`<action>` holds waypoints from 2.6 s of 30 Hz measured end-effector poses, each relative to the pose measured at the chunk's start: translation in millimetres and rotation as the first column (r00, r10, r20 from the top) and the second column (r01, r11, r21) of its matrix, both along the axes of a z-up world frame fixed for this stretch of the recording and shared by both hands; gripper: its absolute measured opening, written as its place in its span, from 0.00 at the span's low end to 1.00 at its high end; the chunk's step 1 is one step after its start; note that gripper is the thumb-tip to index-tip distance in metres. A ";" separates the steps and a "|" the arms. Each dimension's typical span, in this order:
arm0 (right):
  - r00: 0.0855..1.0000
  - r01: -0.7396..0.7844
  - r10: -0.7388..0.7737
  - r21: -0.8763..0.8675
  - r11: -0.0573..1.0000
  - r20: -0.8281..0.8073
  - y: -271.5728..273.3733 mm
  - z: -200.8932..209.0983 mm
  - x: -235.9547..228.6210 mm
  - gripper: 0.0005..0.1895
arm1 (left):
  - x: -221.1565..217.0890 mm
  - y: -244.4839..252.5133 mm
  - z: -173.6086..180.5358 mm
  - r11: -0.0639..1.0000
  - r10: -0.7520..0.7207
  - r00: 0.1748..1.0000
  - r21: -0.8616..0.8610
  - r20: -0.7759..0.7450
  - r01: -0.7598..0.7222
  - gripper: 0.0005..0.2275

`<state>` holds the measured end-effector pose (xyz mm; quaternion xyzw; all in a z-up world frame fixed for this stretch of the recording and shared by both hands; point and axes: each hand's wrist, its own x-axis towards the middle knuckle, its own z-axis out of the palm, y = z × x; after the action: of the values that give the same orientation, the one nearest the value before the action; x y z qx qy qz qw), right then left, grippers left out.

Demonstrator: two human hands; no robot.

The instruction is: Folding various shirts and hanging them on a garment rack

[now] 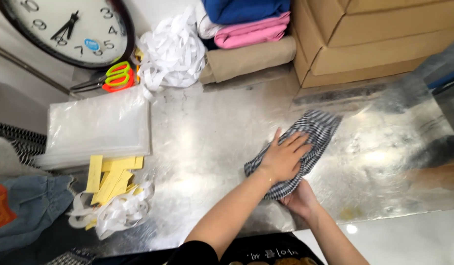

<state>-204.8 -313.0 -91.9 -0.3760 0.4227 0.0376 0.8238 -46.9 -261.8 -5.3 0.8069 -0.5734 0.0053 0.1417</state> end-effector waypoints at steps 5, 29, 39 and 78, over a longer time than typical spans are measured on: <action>0.983 0.175 -0.181 -0.108 0.979 -0.043 -9.6 65.9 9.2 0.09 | 15.1 3.9 18.4 0.999 0.036 0.992 0.006 -0.121 -0.036 0.30; 0.960 -0.007 -0.090 -0.344 0.939 -0.266 -77.6 101.1 190.5 0.28 | 73.6 119.3 35.4 0.248 0.691 -0.365 0.678 -0.625 -0.692 0.48; 0.937 0.192 0.128 -0.784 0.590 0.325 -103.5 320.5 362.8 0.33 | 227.2 78.6 226.8 0.188 0.226 0.326 -0.288 -0.918 -0.939 0.41; 0.951 -0.030 0.190 -0.541 0.841 0.244 -124.2 262.3 116.4 0.17 | 66.2 168.9 114.0 0.303 0.211 0.118 -0.050 -0.970 -0.952 0.34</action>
<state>-88.4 -437.2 170.3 -0.6140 0.2695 -0.0880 0.7367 19.3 -92.9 108.8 0.7272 0.0662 -0.1074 0.6747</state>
